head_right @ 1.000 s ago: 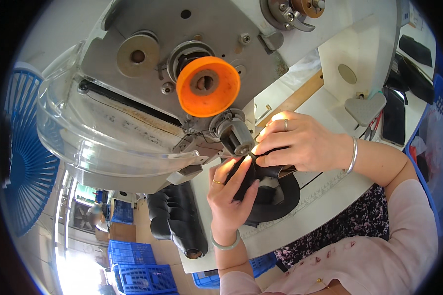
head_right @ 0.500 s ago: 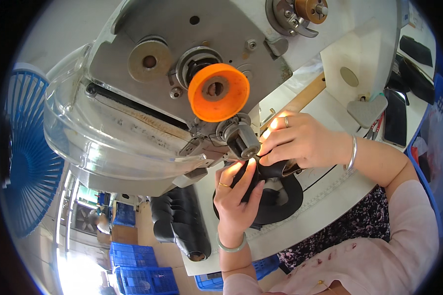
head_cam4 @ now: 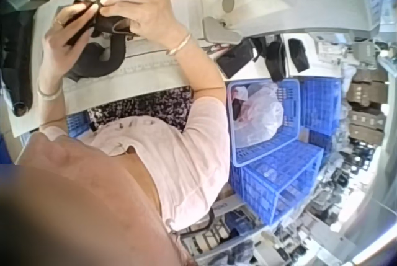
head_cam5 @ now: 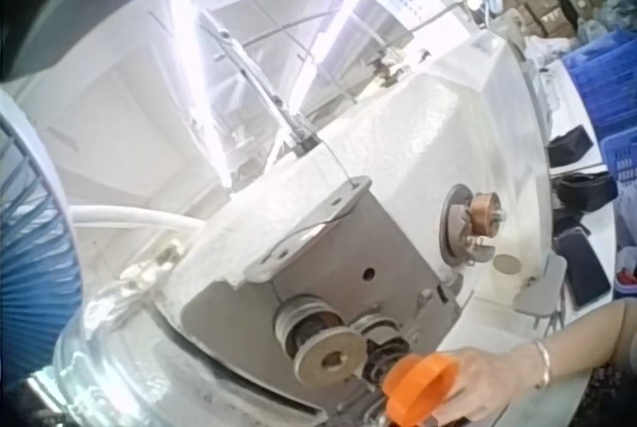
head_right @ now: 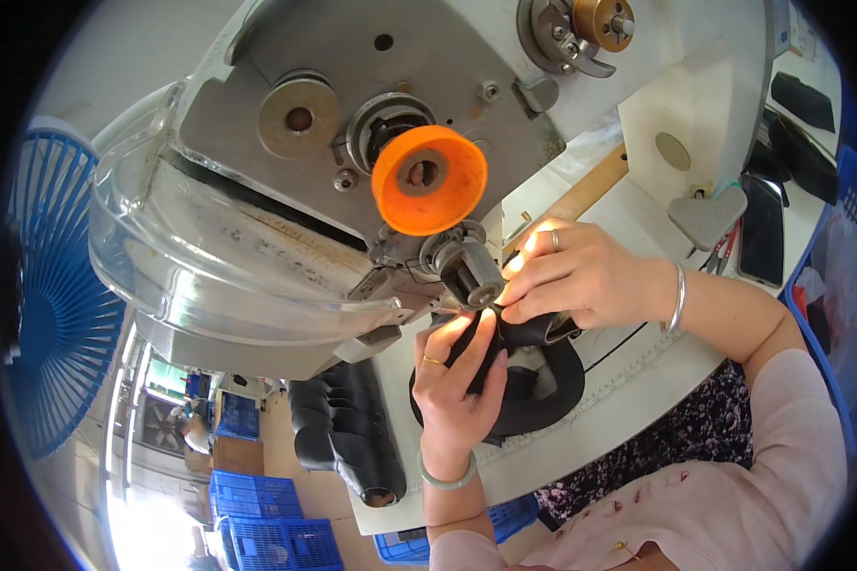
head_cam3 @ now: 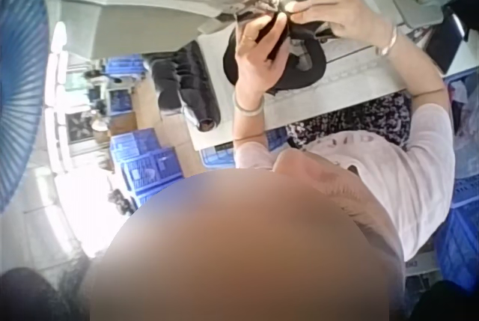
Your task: Stitching leather shoe components using an industrial sewing machine.
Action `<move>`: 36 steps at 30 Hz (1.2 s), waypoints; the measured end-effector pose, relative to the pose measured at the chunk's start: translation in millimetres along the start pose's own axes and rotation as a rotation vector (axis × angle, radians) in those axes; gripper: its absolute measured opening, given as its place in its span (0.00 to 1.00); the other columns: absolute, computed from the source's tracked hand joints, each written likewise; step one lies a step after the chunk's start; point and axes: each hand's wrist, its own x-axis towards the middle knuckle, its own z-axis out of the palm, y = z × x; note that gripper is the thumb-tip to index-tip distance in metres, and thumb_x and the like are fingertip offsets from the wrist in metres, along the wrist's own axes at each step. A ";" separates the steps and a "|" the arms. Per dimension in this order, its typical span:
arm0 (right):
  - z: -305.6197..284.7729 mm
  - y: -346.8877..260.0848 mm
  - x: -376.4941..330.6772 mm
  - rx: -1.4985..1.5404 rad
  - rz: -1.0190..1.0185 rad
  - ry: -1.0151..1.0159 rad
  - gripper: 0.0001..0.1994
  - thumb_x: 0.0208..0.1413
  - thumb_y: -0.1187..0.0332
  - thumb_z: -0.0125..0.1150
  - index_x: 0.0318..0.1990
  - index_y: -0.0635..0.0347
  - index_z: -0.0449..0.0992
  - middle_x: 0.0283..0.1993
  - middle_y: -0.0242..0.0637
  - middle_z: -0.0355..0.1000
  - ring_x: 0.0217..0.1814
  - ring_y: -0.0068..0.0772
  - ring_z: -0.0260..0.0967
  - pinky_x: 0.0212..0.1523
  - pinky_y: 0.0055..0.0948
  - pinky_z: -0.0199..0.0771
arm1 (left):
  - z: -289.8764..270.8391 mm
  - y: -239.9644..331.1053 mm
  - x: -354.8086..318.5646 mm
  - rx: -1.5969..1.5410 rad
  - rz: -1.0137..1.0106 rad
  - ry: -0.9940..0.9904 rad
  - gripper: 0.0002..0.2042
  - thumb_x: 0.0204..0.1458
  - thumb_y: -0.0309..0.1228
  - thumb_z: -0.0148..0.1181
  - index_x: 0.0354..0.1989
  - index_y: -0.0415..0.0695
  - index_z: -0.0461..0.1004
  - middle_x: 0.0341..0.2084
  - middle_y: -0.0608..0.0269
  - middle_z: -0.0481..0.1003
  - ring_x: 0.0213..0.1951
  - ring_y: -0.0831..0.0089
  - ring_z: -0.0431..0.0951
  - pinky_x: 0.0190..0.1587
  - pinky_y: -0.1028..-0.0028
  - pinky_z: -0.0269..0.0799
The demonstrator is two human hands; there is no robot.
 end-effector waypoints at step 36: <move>22.7 -72.2 -4.5 0.778 1.187 -0.016 0.25 0.64 0.62 0.45 0.17 0.70 0.73 0.16 0.39 0.73 0.18 0.25 0.72 0.21 0.22 0.72 | -1.0 -2.5 0.7 -0.158 -0.050 0.016 0.17 0.42 0.11 0.50 0.41 0.35 0.77 0.38 0.54 0.75 0.47 0.58 0.75 0.51 0.69 0.69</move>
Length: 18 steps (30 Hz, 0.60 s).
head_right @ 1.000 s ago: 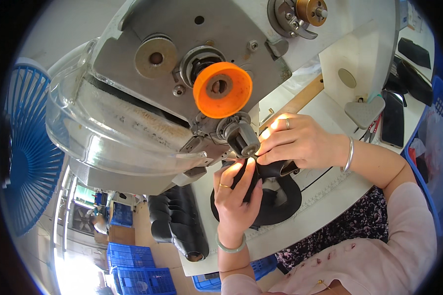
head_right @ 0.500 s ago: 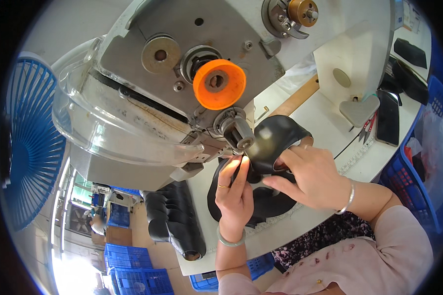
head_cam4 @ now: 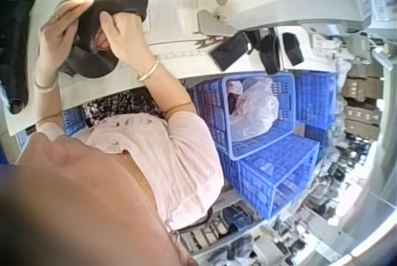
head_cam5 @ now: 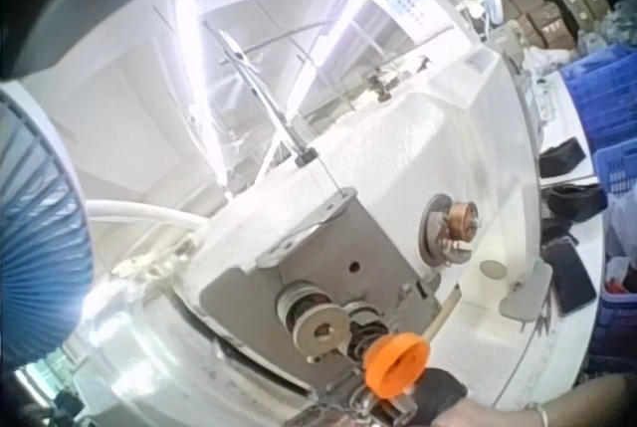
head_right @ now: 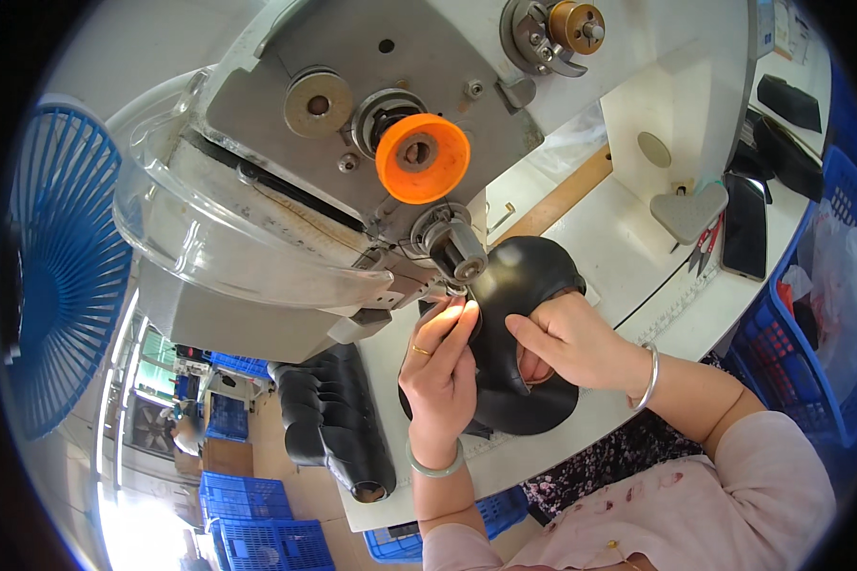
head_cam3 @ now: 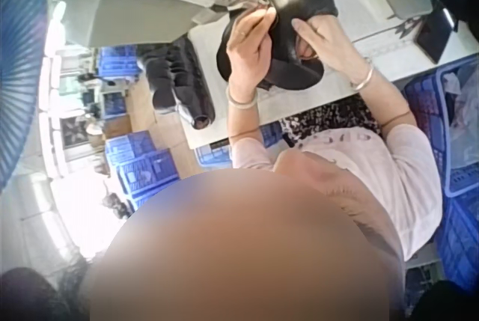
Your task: Stitching leather shoe components using an industrial sewing machine.
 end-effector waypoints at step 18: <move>-7.6 -2.0 15.1 -0.075 -0.009 0.027 0.27 0.62 0.59 0.45 0.15 0.68 0.74 0.15 0.39 0.73 0.16 0.27 0.72 0.20 0.24 0.70 | 0.9 -9.2 4.7 0.064 0.061 -0.027 0.18 0.41 0.11 0.52 0.42 0.35 0.76 0.38 0.54 0.75 0.45 0.56 0.75 0.47 0.67 0.71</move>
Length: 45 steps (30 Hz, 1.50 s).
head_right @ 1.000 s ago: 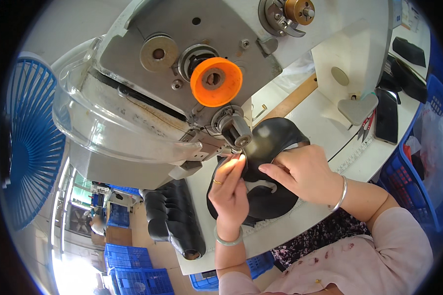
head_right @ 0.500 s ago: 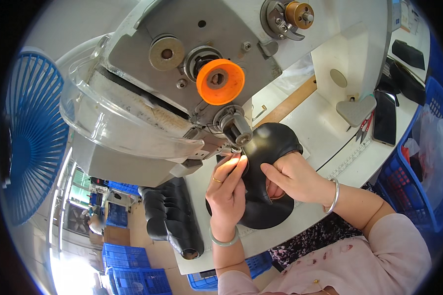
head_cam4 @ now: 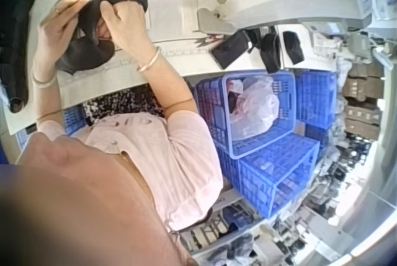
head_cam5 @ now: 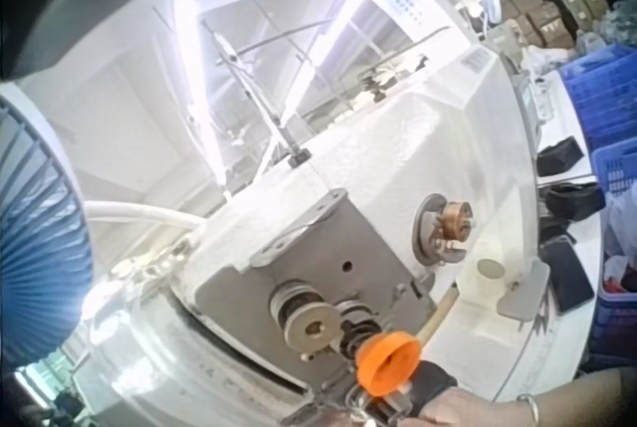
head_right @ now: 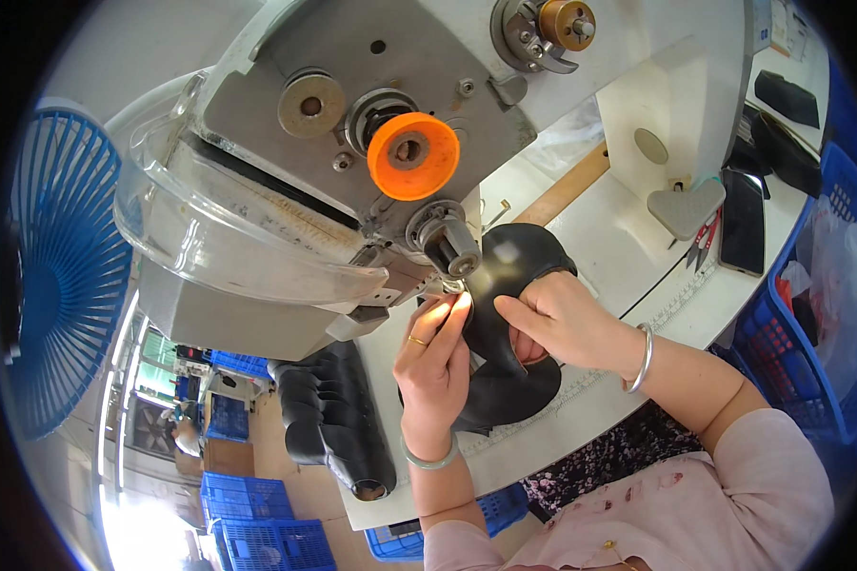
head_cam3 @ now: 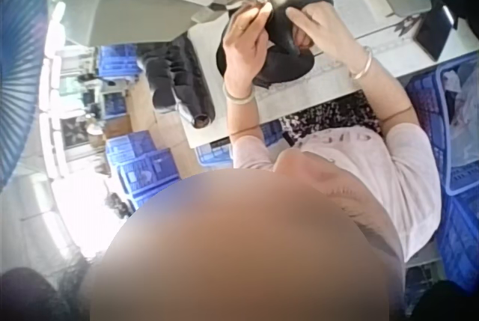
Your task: Stitching leather shoe components using an industrial sewing machine.
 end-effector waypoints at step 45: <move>-1.5 4.4 8.6 0.042 -0.076 0.119 0.26 0.60 0.59 0.51 0.11 0.63 0.59 0.10 0.26 0.56 0.14 0.14 0.50 0.15 0.22 0.49 | -0.9 4.8 2.4 0.123 0.037 0.003 0.17 0.42 0.14 0.55 0.43 0.37 0.77 0.38 0.56 0.75 0.44 0.56 0.75 0.45 0.67 0.72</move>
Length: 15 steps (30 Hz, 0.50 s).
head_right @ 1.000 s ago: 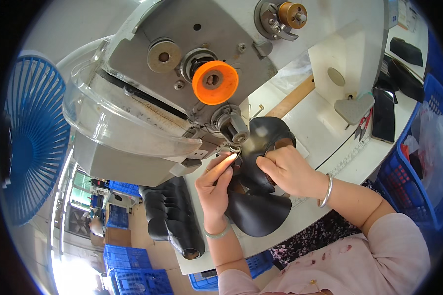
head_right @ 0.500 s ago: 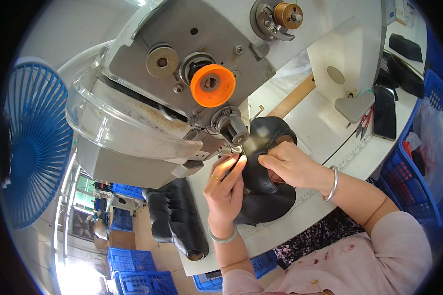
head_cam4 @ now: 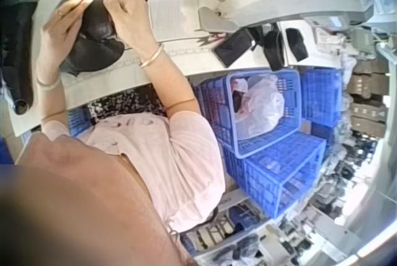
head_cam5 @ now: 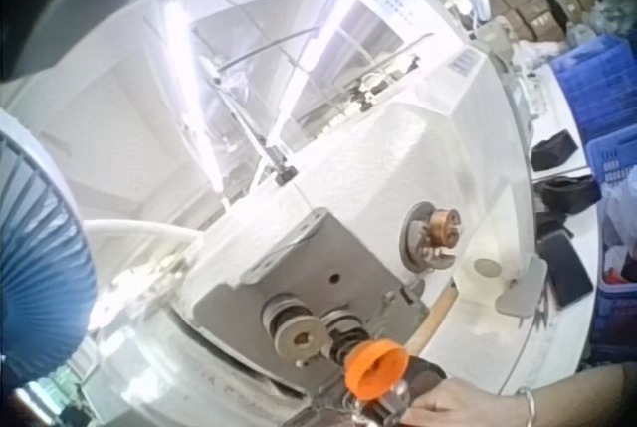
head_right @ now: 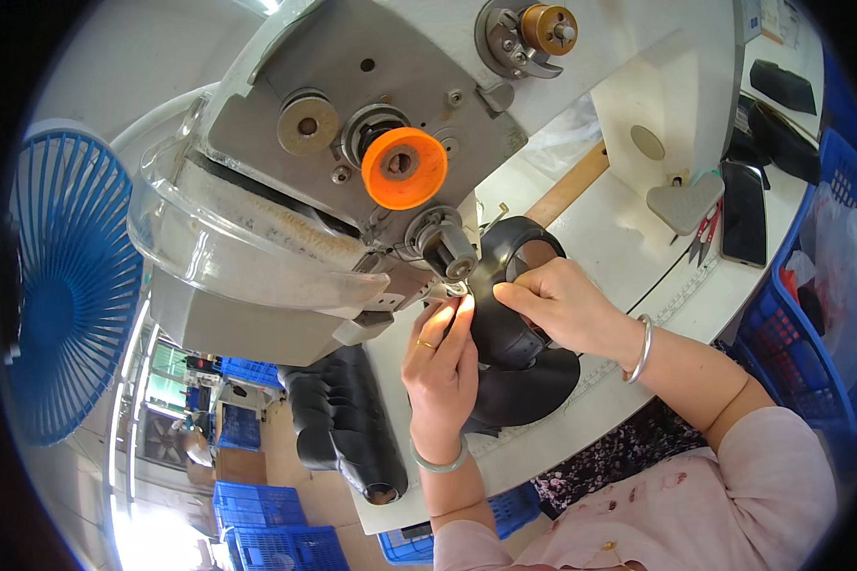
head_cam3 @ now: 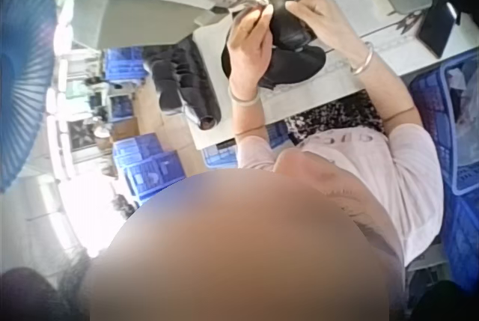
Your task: Stitching leather shoe components using an industrial sewing machine.
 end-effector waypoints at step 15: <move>9.5 -5.3 2.0 -0.116 -0.114 0.269 0.18 0.52 0.65 0.63 0.41 0.65 0.60 0.16 0.32 0.59 0.16 0.20 0.58 0.19 0.24 0.58 | -8.3 -5.6 -0.1 -0.111 -0.016 -0.025 0.16 0.42 0.14 0.55 0.41 0.35 0.76 0.39 0.49 0.76 0.45 0.52 0.76 0.47 0.66 0.72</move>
